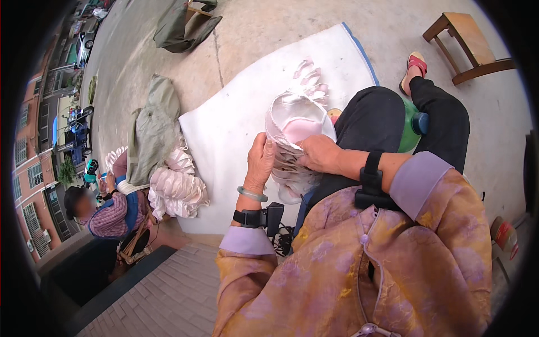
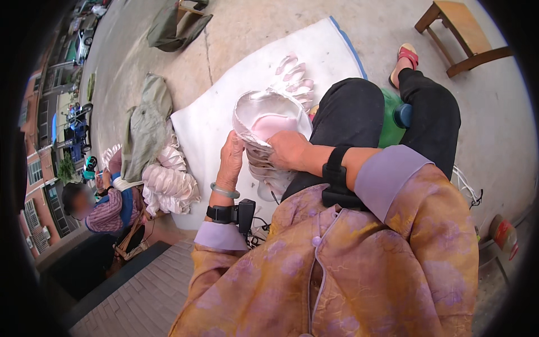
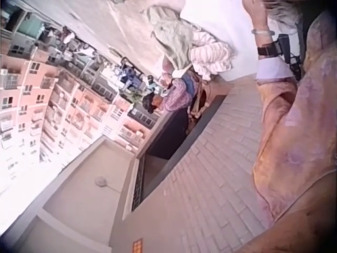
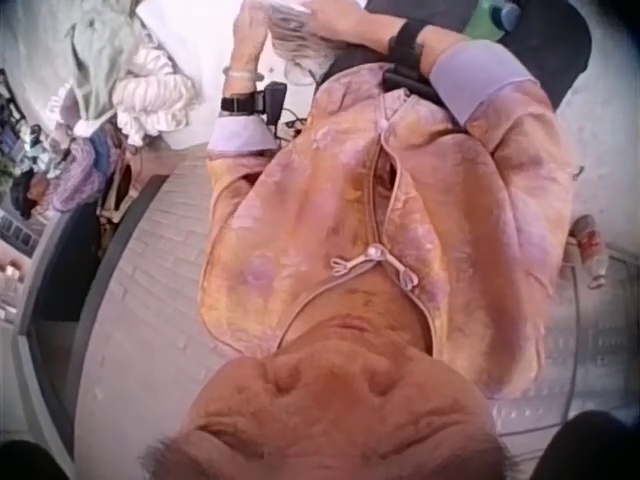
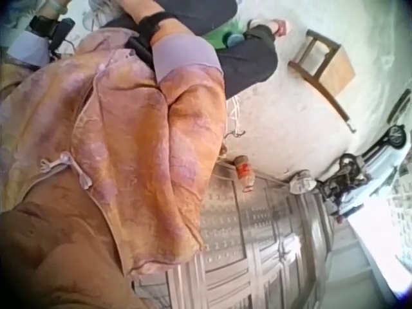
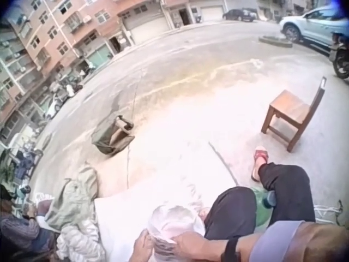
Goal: The recorder is lacing a pink and white shoe by hand.
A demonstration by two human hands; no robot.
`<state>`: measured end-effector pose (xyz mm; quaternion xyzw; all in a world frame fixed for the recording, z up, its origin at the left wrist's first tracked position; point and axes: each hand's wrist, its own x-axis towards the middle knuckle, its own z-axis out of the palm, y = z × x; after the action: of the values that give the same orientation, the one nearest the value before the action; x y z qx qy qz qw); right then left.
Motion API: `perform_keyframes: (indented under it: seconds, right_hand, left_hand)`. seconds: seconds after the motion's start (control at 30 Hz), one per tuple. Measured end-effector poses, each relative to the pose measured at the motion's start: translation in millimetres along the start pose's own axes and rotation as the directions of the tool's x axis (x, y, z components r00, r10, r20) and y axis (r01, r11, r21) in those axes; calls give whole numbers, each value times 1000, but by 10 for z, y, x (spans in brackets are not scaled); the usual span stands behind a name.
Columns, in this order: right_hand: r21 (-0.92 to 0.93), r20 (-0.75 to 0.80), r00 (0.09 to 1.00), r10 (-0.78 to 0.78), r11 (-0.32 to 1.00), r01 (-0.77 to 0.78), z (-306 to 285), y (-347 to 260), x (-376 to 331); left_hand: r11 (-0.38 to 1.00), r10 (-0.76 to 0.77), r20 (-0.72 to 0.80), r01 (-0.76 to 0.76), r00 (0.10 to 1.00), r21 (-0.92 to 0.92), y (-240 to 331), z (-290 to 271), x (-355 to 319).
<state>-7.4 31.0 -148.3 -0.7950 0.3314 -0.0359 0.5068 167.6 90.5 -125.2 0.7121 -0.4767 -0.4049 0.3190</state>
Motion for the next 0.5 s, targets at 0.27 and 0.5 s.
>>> perform_keyframes:
  seconds: [0.27,0.5]
  right_hand:
    - [81,102,995,-21,997,13,-76,13,11]
    - [-70,170,968,-183,978,197,-103,45,-8]
  left_hand:
    - [991,100,-29,-97,995,92,-98,32,-5]
    - [953,227,-47,-211,973,218,-7,114,-39]
